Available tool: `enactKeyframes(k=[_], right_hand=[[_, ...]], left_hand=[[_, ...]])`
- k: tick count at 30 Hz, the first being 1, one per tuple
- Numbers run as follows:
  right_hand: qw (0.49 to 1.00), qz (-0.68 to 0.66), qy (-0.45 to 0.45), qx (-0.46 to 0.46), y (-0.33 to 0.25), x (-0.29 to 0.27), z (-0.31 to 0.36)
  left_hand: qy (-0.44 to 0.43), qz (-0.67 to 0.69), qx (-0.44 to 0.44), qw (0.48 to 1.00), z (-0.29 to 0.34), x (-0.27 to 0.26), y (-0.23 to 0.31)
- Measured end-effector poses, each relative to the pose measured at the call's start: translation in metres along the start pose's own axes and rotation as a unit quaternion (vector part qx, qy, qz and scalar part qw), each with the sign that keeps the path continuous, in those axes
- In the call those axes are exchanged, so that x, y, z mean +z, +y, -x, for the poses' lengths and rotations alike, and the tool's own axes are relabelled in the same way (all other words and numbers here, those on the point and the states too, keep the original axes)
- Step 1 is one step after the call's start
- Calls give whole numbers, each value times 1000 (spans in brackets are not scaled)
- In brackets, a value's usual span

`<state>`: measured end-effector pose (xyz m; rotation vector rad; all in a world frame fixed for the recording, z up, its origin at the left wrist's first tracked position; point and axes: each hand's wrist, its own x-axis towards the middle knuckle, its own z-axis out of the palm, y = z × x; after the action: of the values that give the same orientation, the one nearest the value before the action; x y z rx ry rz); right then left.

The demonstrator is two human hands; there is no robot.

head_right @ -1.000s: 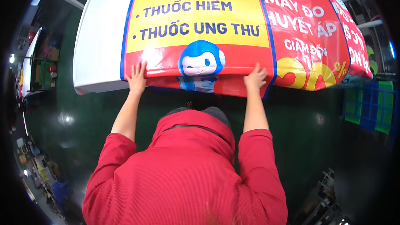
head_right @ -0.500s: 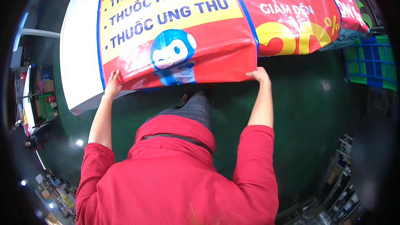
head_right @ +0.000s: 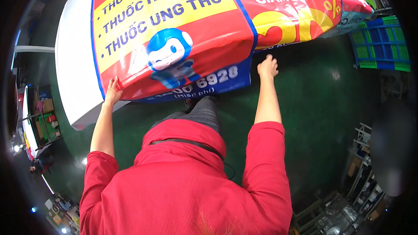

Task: The person organizes and folds large advertising banners on assembly tables in a workshop, moving from one station to another to place banners and stack plastic baskets.

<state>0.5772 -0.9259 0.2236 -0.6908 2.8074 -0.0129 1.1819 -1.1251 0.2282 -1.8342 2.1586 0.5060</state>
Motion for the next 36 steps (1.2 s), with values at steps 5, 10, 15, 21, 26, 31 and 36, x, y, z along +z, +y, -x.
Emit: enactKeyframes(k=[5, 10, 15, 21, 26, 31, 36], right_hand=[[987, 1, -158, 9, 29, 69, 53], [963, 3, -269, 30, 1, 91, 114], [946, 44, -316, -54, -67, 103, 138], [875, -102, -242, -406, -179, 80, 178], [845, -79, -275, -453, -202, 25, 117], [945, 76, -249, -198, -139, -6, 6], [997, 69, -46, -2, -109, -56, -70]], left_hand=[[-7, 1, -6, 1000, 6, -2, 6], [14, -12, -9, 1000, 9, -5, 7], [-24, -23, -44, 999, 6, -33, 53], [140, 10, 188, 972, 25, -1, 184], [136, 233, 116, 956, -8, -33, 152], [270, 189, -63, 942, -6, -43, 63], [269, 171, -177, 931, -13, -10, 32]])
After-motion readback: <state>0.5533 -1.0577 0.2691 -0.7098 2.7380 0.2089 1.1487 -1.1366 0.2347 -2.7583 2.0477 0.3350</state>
